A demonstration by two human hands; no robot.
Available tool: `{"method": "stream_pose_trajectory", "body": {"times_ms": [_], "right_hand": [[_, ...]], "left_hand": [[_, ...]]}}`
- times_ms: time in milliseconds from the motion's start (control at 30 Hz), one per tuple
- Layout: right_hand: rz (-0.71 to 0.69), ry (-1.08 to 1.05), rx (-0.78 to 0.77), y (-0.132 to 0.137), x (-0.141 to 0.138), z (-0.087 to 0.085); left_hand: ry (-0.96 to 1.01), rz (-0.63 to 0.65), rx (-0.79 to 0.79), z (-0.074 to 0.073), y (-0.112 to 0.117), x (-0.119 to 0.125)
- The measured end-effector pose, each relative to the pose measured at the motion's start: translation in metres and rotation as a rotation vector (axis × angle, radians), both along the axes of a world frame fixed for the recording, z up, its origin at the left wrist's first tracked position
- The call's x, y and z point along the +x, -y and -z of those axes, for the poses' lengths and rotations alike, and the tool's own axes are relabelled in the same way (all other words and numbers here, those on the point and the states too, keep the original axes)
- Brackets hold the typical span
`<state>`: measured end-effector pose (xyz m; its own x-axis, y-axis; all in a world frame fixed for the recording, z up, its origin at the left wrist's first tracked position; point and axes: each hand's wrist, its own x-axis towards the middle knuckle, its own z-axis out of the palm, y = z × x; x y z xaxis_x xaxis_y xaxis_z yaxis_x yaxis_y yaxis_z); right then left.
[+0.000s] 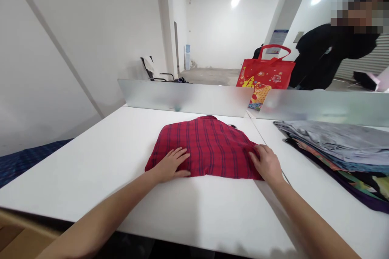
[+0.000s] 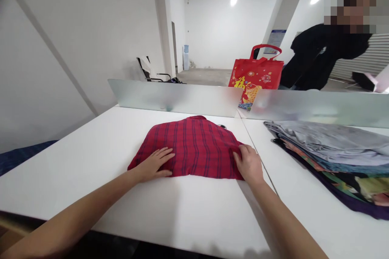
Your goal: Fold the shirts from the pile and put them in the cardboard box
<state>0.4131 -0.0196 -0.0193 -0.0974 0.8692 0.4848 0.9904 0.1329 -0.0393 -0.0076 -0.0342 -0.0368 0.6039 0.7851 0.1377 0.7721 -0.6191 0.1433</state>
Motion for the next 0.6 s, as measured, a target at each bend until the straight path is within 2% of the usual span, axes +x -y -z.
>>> {"method": "stream_pose_trajectory", "body": {"times_ms": [67,133,233,333,500,600], "right_hand": [[-0.248,0.098,-0.044,0.016,0.005,0.005],[-0.324,0.204,-0.103,0.027,0.008,0.013],[-0.286,0.336,-0.145,0.034,0.009,0.022],[-0.293,0.434,-0.177,0.034,0.008,0.022],[-0.229,0.455,-0.204,0.037,0.011,0.007],[-0.194,0.374,-0.223,0.052,0.017,-0.002]], "left_hand": [[-0.029,0.006,0.053,0.005,0.018,-0.013],[-0.085,-0.038,0.116,0.009,0.028,-0.021],[-0.216,-0.133,0.152,0.011,0.026,-0.023],[-0.34,-0.185,0.142,0.012,0.018,-0.019],[-0.33,-0.244,0.172,0.014,0.014,-0.02],[-0.292,-0.2,0.154,0.014,0.025,-0.023]]}}
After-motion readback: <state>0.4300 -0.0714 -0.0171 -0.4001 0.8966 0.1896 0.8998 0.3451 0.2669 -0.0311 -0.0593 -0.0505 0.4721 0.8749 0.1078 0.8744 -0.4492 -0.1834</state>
